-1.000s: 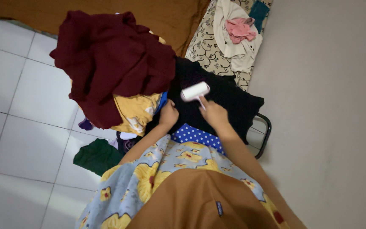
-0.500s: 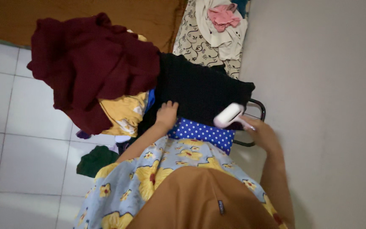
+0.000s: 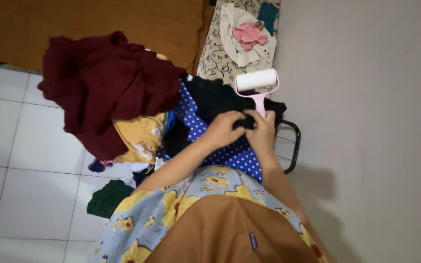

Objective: The person uses a lint roller to remove lint from a black garment laid on a blue polka-dotted surface. The person repeatedly rolls the lint roller over the fabric, occasionally adjusting the garment's position to cover different areas.

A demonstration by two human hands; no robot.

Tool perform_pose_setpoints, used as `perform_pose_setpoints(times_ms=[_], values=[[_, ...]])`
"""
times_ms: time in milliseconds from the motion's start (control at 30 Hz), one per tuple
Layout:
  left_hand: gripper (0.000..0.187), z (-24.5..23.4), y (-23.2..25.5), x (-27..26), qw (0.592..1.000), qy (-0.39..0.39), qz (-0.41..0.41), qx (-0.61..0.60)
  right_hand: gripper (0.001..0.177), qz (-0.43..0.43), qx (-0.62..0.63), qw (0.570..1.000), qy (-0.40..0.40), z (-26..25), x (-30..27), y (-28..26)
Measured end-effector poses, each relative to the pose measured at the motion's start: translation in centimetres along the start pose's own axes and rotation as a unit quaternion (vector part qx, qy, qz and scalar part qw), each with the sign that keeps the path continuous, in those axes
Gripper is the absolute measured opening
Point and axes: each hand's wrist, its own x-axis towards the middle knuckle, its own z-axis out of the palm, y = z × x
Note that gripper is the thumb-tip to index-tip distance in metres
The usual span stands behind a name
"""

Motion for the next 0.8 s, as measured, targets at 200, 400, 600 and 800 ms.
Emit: perform_pose_setpoints(times_ms=[200, 400, 600, 800], values=[[0.034, -3.2, -1.9, -1.6, 0.939, 0.084, -0.12, 0.312, 0.039, -0.034, -0.045, 0.993, 0.104, 1.1, 2.1, 2.3], [0.029, -5.9, -6.2, -4.4, 0.913, 0.1, -0.218, 0.33, 0.028, -0.05, -0.083, 0.973, 0.209, -0.2, 5.7, 5.7], [0.03, -7.2, -7.5, -5.2, 0.928, 0.077, -0.353, -0.088, 0.018, -0.012, -0.066, 0.968, 0.241, -2.2, 8.2, 7.8], [0.03, -8.8, -5.1, -2.9, 0.69, 0.077, -0.392, -0.604, 0.019, 0.002, -0.054, 0.973, 0.226, -2.0, 8.1, 10.3]])
